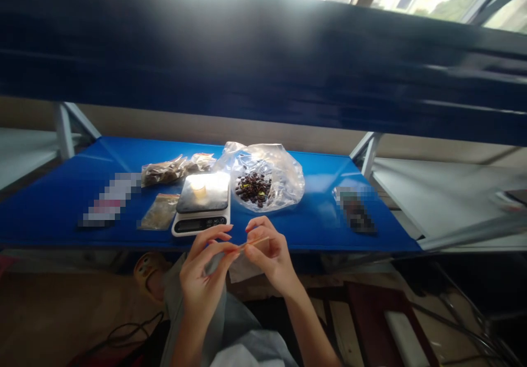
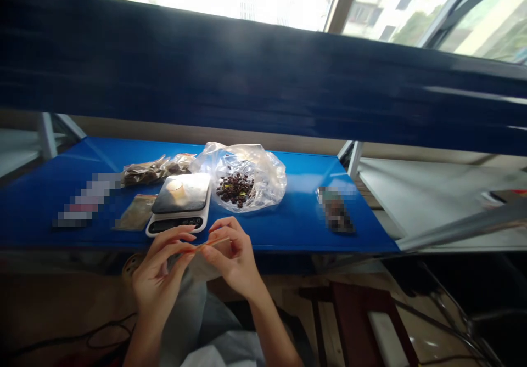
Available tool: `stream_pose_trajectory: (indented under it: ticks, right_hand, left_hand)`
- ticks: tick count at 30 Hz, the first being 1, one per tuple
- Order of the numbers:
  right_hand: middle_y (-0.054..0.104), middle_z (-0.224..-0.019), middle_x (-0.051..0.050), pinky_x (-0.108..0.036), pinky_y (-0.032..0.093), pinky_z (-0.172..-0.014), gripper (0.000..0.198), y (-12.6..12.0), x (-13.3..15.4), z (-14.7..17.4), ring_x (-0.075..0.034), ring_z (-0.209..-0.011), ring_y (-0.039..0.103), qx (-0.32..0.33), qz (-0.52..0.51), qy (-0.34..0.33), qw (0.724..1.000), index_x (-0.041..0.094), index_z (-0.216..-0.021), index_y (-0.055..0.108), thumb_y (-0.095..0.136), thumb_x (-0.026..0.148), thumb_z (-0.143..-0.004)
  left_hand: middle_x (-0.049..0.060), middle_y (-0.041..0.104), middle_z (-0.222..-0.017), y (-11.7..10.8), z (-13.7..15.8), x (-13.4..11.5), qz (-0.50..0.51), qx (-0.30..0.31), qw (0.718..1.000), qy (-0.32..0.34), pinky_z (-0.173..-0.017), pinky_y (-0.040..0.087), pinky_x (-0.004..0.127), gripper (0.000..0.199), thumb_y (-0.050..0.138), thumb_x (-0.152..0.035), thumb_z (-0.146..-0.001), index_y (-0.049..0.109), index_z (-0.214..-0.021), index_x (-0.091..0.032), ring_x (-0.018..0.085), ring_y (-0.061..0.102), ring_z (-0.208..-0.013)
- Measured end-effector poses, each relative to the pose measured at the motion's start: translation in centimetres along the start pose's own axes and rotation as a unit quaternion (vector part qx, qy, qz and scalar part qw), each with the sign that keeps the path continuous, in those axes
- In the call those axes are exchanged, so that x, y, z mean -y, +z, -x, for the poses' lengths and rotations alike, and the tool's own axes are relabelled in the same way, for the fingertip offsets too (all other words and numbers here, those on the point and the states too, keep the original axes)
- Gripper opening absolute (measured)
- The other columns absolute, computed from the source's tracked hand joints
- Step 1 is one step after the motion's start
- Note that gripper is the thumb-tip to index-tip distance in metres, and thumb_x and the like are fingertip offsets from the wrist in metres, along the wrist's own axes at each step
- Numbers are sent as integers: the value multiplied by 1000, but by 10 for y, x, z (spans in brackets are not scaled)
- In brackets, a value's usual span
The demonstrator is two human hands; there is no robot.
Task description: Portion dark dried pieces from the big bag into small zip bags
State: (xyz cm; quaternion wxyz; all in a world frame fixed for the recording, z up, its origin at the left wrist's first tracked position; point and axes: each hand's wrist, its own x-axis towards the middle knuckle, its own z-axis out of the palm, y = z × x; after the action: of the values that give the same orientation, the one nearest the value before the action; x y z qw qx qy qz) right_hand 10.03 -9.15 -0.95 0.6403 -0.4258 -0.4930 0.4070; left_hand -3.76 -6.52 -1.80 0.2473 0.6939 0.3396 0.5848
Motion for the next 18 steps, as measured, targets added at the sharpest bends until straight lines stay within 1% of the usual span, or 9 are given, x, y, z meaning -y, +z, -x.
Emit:
stream_pose_trajectory:
  ticks: [2, 4, 6, 9, 11, 13, 15, 18]
  right_hand:
    - [55, -85, -4, -32, 45, -75, 23, 2, 1, -1, -19, -85, 55, -6, -4, 2, 1000, 20, -67, 63, 72, 40, -74]
    - [55, -85, -4, -31, 46, -74, 23, 4, 1, -1, -19, -84, 55, -10, -13, 1, 1000, 20, -67, 64, 73, 40, -73]
    - [55, -85, -4, -31, 45, -75, 23, 6, 1, -1, -18, -84, 55, -8, -25, 0, 1000, 21, -68, 65, 75, 41, -72]
    - [56, -87, -4, -30, 45, -76, 20, 7, 1, 0, -18, -86, 55, 11, -28, 2, 1000, 21, -67, 66, 76, 38, -71]
    - [55, -88, -4, -29, 45, -71, 19, 7, 1, 1, -19, -89, 55, 30, -27, 0, 999, 21, -68, 66, 77, 37, -70]
    - [55, -90, -6, -26, 43, -62, 21, 5, 3, 3, -20, -89, 54, 50, -26, -3, 998, 22, -72, 68, 76, 41, -70]
    - [55, -92, -6, -24, 38, -55, 23, 3, 4, 5, -19, -85, 53, 61, -11, 7, 998, 22, -76, 70, 70, 45, -75]
    - [55, -92, -6, -24, 33, -52, 29, 0, 5, 7, -15, -73, 49, 52, 24, 29, 998, 20, -71, 67, 63, 46, -82]
  left_hand:
    - [5, 66, -102, -2, 0, 4, 23, 22, 999, 3, -70, 51, 28, 6, 65, -17, -81, 69, -80, -21, 17, 63, -83]
    - [5, 66, -102, -4, 0, 7, 38, 38, 999, -3, -76, 52, 31, 4, 67, -20, -80, 68, -84, -22, 20, 62, -90]
    - [5, 65, -98, -5, 0, 9, 41, 41, 998, -7, -80, 52, 32, 5, 66, -17, -80, 67, -82, -21, 21, 62, -96]
    - [4, 65, -96, -5, 1, 9, 32, 30, 999, 12, -75, 52, 30, 11, 62, -11, -81, 65, -79, -21, 20, 62, -93]
    - [4, 65, -96, -5, 2, 7, 32, 20, 999, 24, -73, 52, 30, 12, 62, -10, -81, 65, -80, -21, 20, 62, -91]
    - [4, 64, -96, -5, 3, 6, 38, 6, 999, 28, -75, 52, 31, 13, 61, -8, -81, 64, -81, -21, 19, 61, -91]
    - [4, 63, -96, -6, 4, 5, 37, -9, 999, 29, -75, 51, 31, 14, 60, -7, -81, 64, -82, -20, 18, 60, -90]
    - [4, 61, -99, -7, 6, 3, 10, -22, 999, 27, -71, 49, 29, 15, 62, -6, -79, 65, -82, -21, 17, 59, -86]
